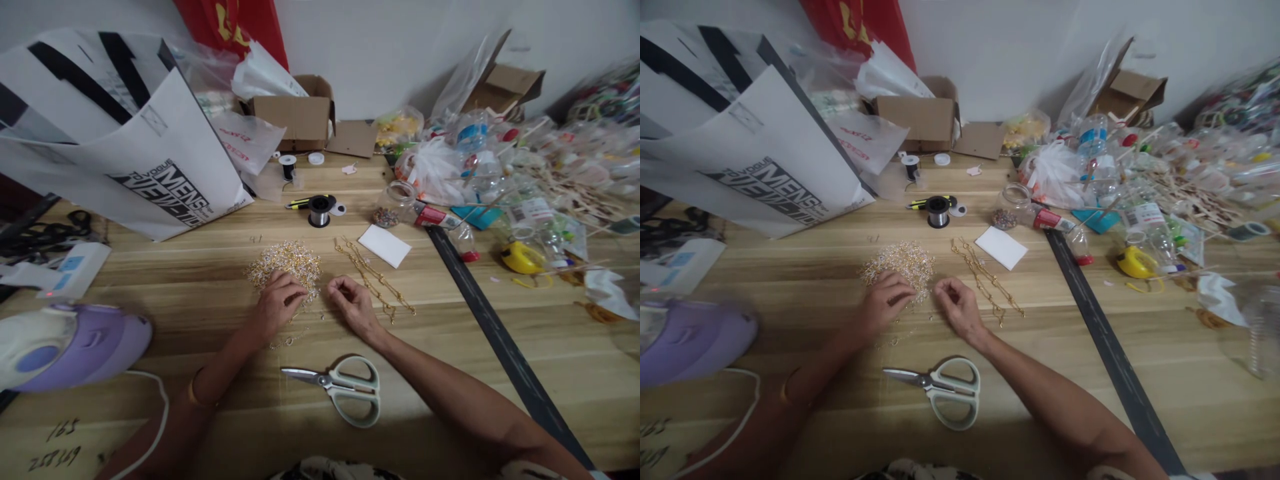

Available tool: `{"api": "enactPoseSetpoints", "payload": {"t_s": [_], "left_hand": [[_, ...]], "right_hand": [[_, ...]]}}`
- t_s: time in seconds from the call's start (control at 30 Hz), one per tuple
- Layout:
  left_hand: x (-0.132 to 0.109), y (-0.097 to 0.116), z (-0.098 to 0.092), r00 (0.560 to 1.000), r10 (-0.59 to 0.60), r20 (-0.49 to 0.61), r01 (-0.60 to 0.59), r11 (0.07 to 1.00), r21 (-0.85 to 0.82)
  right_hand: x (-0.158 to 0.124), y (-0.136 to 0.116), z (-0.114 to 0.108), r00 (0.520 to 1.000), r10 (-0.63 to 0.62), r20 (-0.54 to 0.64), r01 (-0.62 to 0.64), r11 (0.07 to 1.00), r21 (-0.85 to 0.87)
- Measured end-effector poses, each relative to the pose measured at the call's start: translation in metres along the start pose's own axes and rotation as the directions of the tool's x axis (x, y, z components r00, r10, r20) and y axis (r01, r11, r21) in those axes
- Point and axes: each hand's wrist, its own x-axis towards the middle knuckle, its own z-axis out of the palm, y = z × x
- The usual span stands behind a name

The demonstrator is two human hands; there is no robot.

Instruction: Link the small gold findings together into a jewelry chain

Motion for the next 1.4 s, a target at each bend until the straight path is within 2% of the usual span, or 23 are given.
{"api": "enactPoseSetpoints", "payload": {"t_s": [0.13, 0.33, 0.77, 1.4], "left_hand": [[0.0, 0.008, 0.0, 0.994, 0.046, 0.096, -0.051, 0.997, 0.051], [0.001, 0.014, 0.0, 0.984, 0.035, 0.177, -0.054, 0.993, 0.102], [-0.003, 0.0, 0.007, 0.991, 0.039, 0.124, -0.056, 0.989, 0.137], [-0.002, 0.001, 0.006, 0.993, 0.031, 0.117, -0.049, 0.988, 0.149]], "right_hand": [[0.0, 0.0, 0.0, 1.0, 0.004, 0.008, -0.004, 1.0, -0.004], [0.0, 0.0, 0.0, 1.0, 0.007, 0.012, -0.007, 1.0, -0.004], [0.0, 0.002, -0.001, 1.0, 0.004, 0.021, -0.003, 1.0, -0.021], [0.0, 0.003, -0.001, 1.0, 0.012, 0.023, -0.011, 1.0, -0.012]]}}
